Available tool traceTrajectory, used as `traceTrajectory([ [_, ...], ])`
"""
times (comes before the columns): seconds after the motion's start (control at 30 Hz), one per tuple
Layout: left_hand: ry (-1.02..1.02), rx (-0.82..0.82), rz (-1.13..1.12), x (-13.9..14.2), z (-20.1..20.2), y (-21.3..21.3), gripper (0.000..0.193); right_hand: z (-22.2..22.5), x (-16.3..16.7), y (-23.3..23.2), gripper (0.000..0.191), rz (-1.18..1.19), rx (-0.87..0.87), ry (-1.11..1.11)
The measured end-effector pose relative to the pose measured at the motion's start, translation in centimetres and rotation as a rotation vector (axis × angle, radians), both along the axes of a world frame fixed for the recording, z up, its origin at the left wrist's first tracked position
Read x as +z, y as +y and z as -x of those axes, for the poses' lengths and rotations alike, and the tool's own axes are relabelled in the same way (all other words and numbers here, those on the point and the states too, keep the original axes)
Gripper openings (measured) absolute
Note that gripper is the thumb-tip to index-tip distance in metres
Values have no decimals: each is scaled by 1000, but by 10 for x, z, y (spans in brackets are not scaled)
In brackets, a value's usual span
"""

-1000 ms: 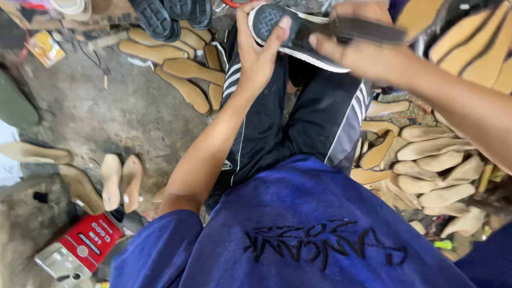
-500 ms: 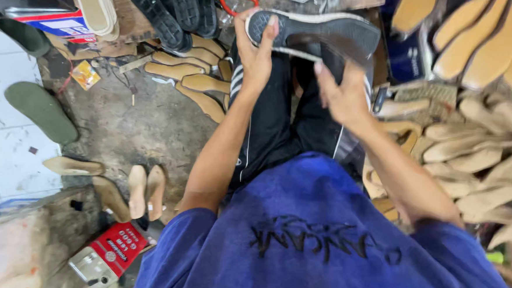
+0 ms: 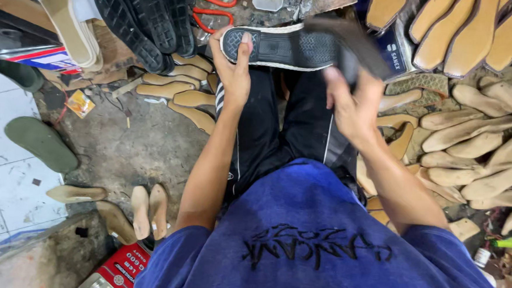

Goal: The person uses a curved metal tool to press and shape the edge of a shoe sole. They repeatedly pry and smooth the sole perimeter, then inspect the fit and alignment of the sole to the shoe upper.

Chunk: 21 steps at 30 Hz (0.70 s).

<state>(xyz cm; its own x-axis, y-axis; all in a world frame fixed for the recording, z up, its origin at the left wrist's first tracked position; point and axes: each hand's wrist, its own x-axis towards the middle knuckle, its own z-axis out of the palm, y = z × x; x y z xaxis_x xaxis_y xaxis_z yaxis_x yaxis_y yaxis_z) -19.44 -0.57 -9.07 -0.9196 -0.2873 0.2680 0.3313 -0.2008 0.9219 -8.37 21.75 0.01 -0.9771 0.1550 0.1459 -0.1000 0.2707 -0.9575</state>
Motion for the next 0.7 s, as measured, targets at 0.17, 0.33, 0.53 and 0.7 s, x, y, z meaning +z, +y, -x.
traceTrajectory([
  [0.17, -7, -42, -103, -2, -4, 0, 37, -4, 18, -19, 26, 411, -58, 432],
  [0.33, -21, -76, -136, -2, -1, -2, 38, -4, 13, -6, 19, -209, -74, -105],
  [0.53, -6, -33, -97, -3, 0, -2, 33, -18, -22, 4, 40, -68, -134, 43],
  [0.7, -32, -52, -61, -3, -1, -4, 36, -15, -25, 15, 31, 135, -154, 202],
])
